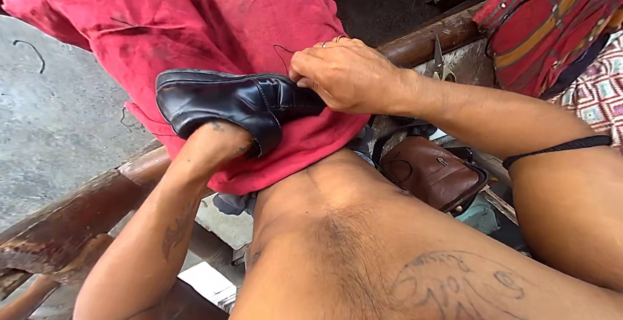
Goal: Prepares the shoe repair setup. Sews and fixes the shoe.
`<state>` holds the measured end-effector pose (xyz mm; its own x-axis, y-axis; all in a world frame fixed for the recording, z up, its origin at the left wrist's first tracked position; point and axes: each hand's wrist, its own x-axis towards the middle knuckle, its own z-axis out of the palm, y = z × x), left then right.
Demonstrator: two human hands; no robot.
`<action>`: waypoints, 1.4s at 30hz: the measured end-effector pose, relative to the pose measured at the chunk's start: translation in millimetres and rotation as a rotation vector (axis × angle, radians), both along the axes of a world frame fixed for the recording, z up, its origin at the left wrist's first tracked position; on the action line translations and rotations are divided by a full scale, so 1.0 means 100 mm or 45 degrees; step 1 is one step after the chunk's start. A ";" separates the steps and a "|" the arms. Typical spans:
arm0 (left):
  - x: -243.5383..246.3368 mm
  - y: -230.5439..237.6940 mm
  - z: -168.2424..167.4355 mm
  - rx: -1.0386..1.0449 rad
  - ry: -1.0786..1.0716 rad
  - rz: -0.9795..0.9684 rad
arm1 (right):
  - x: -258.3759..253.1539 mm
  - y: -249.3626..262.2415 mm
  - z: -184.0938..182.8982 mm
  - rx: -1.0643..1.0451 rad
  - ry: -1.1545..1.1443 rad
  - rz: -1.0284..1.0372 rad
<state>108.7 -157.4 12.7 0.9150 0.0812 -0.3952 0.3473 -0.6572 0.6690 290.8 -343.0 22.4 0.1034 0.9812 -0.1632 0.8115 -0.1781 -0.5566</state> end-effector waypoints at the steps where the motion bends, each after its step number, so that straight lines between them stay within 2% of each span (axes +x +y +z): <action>1: -0.05 0.00 0.00 0.015 0.016 -0.002 | -0.02 -0.03 -0.02 0.010 0.034 -0.024; 4: -0.30 -0.03 -0.06 -0.064 -0.212 0.244 | 0.02 -0.07 -0.03 0.007 0.135 0.012; 6: -0.37 -0.02 -0.12 -0.186 -0.332 0.306 | 0.11 -0.04 -0.01 -0.034 0.220 0.089; 9: -0.30 -0.01 -0.03 -0.088 -0.090 0.135 | 0.17 0.01 0.00 -0.093 0.084 0.125; 11: -0.20 0.02 0.02 -0.076 -0.026 0.126 | 0.24 0.00 -0.02 -0.099 -0.078 0.051; 17: -0.24 0.01 -0.06 -0.138 -0.191 0.228 | 0.69 -0.43 0.02 -0.286 -0.306 -0.348; 19: -0.26 0.00 -0.09 -0.138 -0.196 0.182 | 0.63 -0.56 0.00 -0.354 -0.197 -0.352; 23: -0.27 -0.02 -0.13 -0.068 -0.261 0.125 | 0.36 -0.64 -0.02 -0.399 0.268 -0.100; 26: -0.30 -0.03 -0.18 -0.036 -0.337 0.111 | 0.36 -0.65 -0.03 -0.049 0.656 -0.211; 27: -0.30 -0.03 -0.19 -0.030 -0.345 0.101 | 0.32 -0.60 0.01 0.078 0.699 -0.241; 29: -0.30 -0.05 -0.20 -0.024 -0.348 0.092 | 0.17 -0.44 0.05 0.179 0.548 -0.297; 31: -0.29 -0.05 -0.19 -0.017 -0.357 0.104 | 0.06 -0.27 0.01 0.105 0.358 -0.290; 33: -0.30 -0.05 -0.19 -0.016 -0.369 0.109 | 0.03 -0.15 -0.03 0.010 0.387 -0.254; 35: -0.29 -0.05 -0.19 -0.008 -0.358 0.091 | 0.11 -0.13 0.05 0.024 0.660 -0.279; 38: -0.31 -0.07 -0.20 0.069 -0.341 -0.007 | 0.29 -0.29 0.20 0.034 1.414 -0.526; 39: -0.29 -0.07 -0.20 0.079 -0.344 -0.022 | 0.36 -0.34 0.22 0.026 1.568 -0.543; 40: -0.28 -0.06 -0.20 0.075 -0.351 -0.028 | 0.44 -0.38 0.23 0.037 1.588 -0.521; 41: -0.28 -0.07 -0.21 0.069 -0.364 -0.026 | 0.50 -0.41 0.24 0.063 1.457 -0.491; 42: -0.28 -0.07 -0.22 0.067 -0.380 -0.021 | 0.53 -0.40 0.25 0.086 1.174 -0.464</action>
